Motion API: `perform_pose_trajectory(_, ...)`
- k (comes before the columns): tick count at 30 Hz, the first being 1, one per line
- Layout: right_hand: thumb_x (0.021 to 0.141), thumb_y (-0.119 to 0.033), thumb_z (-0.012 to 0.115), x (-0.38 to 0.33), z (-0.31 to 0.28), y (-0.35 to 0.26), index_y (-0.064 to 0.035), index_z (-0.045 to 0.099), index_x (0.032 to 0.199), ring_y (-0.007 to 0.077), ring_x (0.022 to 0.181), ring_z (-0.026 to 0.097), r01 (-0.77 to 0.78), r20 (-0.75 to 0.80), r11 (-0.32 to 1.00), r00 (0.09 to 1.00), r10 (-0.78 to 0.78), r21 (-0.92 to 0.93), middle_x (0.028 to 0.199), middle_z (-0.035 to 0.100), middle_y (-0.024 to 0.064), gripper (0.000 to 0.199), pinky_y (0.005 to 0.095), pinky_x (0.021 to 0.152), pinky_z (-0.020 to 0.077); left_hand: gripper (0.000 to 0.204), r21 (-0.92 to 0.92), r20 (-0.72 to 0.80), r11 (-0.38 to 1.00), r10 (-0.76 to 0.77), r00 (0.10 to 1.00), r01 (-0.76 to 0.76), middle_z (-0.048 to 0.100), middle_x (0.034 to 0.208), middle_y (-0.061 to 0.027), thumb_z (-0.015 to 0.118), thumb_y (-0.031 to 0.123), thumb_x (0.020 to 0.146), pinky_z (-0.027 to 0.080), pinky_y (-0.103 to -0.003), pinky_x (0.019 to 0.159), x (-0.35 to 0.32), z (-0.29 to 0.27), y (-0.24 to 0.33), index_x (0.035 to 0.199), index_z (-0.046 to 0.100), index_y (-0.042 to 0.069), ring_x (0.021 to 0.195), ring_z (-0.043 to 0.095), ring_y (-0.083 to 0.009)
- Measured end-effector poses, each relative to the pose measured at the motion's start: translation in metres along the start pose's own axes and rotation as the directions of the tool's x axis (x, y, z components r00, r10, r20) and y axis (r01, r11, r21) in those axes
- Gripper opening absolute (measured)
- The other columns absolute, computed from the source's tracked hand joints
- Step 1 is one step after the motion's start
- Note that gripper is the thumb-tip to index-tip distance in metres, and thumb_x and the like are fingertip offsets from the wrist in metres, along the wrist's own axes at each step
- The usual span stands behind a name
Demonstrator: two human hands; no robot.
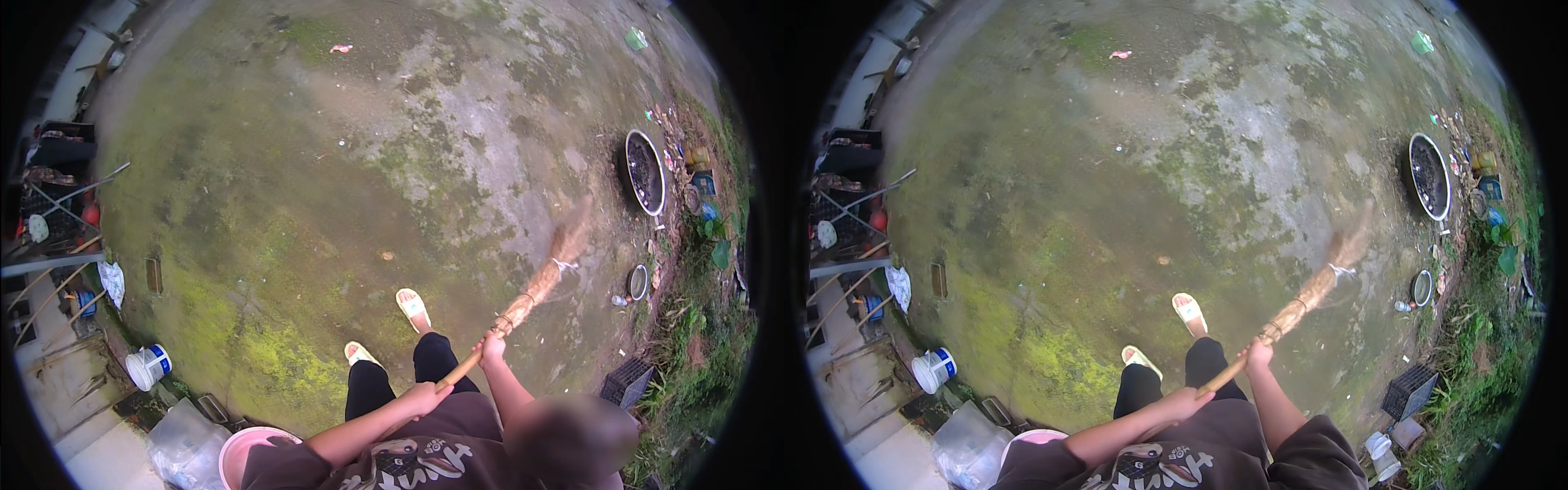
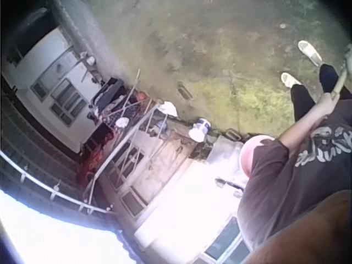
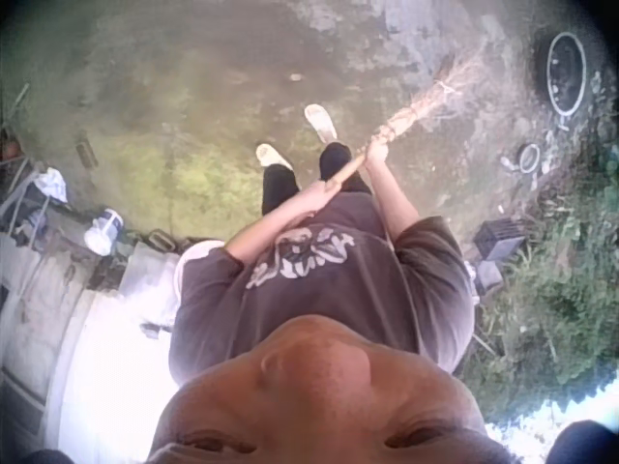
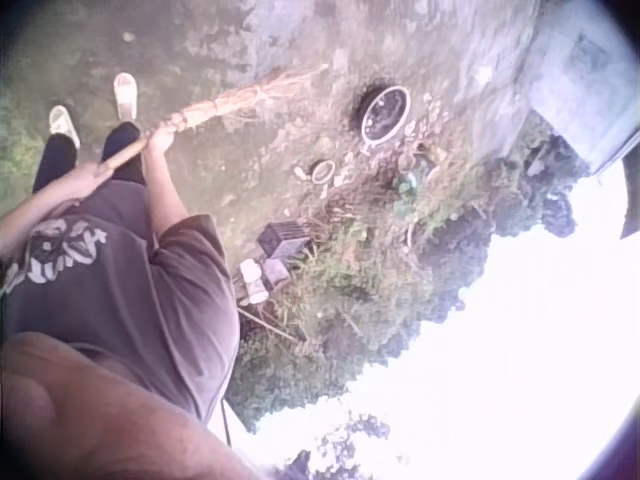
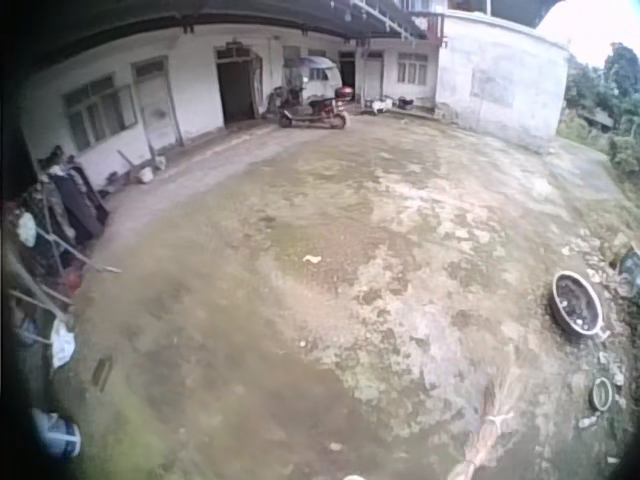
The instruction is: The person sweeps a concrete yard with a traditional straw broom, moving debris toward a central area. The person walks around the yard, sweeping in different directions and occasionally stepping over objects like buckets and crates.
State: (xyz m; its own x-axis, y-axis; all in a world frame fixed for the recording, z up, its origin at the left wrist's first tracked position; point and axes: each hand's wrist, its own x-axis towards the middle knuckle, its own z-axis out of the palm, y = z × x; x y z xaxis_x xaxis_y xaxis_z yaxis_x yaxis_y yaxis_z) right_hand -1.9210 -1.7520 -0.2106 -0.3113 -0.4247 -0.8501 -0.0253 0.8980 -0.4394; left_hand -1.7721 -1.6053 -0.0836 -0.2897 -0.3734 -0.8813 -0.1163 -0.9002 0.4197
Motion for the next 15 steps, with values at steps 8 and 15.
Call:
perform_pose_trajectory(8,0.079,-0.009,0.053,-0.185,0.280,0.132,0.0008,0.043,0.086,0.0205,0.038,0.051,0.244,0.543,0.872,0.839,0.029,-0.425,0.055,0.048,0.0099,0.016,0.0358,0.031,0.0462,0.052,-0.655,-0.410,0.756,-0.362,0.837,0.006,0.043,0.047,-0.0024,0.039,0.056,0.086,0.038,-0.029,0.032,-0.157,-0.078,-0.148,0.078,0.046,0.005,0.034,0.043,-0.0144)
perform_pose_trajectory(15,0.074,-0.013,0.056,-0.319,0.415,0.295,0.0025,0.059,0.082,0.0265,0.055,0.063,0.589,0.743,0.463,0.591,0.313,-0.663,0.066,0.062,0.0165,0.018,0.0361,0.052,0.0506,0.053,-0.930,-0.337,0.329,-0.584,0.738,-0.165,0.034,0.048,-0.0024,0.033,0.062,0.084,0.037,-0.032,0.033,-0.231,-0.128,-0.258,0.079,0.036,0.010,0.034,0.034,-0.0144)
